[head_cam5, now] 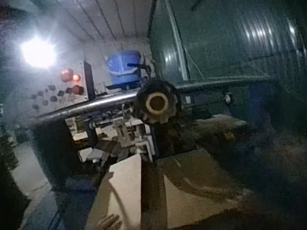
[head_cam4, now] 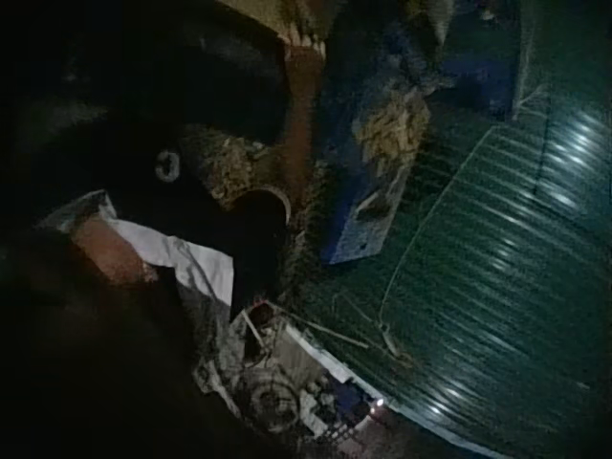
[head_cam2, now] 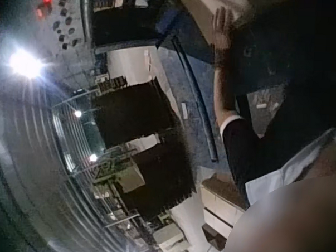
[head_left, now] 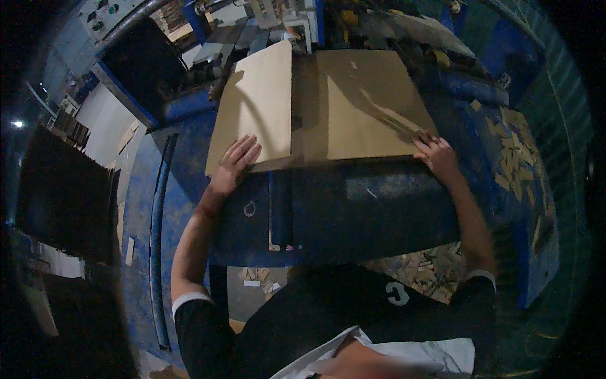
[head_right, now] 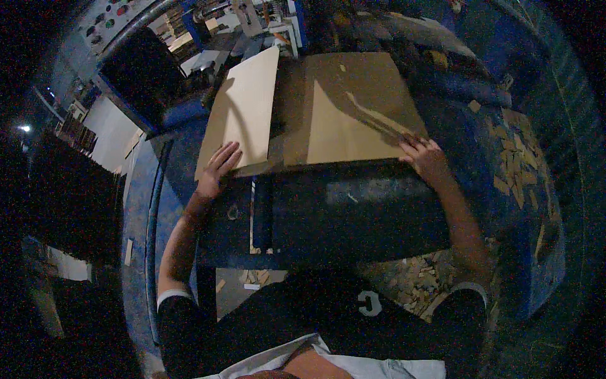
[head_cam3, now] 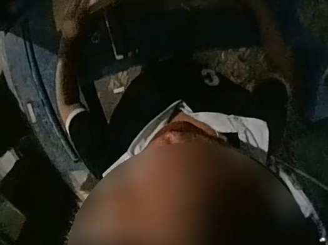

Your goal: The person repeatedly picks up flat cardboard sheets from a machine table and stacks them on the floor. The person handles the sheets one at a time, aligning them into a growing pile.

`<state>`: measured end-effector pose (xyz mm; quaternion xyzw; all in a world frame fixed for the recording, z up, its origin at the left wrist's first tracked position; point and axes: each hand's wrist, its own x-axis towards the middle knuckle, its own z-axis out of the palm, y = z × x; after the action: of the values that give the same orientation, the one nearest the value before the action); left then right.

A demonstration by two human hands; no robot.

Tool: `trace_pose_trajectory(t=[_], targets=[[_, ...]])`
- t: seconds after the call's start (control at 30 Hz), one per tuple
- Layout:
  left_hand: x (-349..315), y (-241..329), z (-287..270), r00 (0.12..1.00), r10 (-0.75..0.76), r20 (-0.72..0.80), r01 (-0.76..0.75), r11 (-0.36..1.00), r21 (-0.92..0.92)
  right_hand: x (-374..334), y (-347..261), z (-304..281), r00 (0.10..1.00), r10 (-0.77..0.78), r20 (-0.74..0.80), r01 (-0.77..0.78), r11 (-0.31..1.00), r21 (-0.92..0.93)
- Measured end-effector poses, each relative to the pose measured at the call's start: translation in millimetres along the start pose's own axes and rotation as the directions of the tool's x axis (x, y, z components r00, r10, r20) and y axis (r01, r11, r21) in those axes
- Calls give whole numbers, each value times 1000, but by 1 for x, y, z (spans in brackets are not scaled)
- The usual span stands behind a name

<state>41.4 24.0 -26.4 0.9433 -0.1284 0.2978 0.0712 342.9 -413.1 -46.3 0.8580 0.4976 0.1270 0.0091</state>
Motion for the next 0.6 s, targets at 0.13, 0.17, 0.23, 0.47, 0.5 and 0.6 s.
trace_pose_trajectory(t=[0.13, 0.17, 0.23, 0.47, 0.5, 0.6], targets=[[37, -48, 25, 988, -153, 30, 149, 983, 110, 59, 7, 35, 982, 141, -123, -139, 990, 18], [48, -58, 27, 982, -179, 62, 161, 961, 225, 69, 10, 39, 966, 199, -164, -203, 979, -4], [60, -63, 29, 952, -304, 35, 266, 879, 397, 81, 8, 42, 927, 242, -287, -282, 953, -109], [-9, 18, -40, 814, -533, 229, 273, 700, 659, 115, -58, -20, 980, 158, -122, -162, 986, -27], [-23, 33, -60, 764, -531, 367, 334, 811, 480, 126, -76, -33, 988, 115, -103, -119, 992, -35], [-54, 81, -114, 636, -330, 698, 452, 892, 10, 175, -134, -74, 983, -90, -157, 110, 986, 124]])
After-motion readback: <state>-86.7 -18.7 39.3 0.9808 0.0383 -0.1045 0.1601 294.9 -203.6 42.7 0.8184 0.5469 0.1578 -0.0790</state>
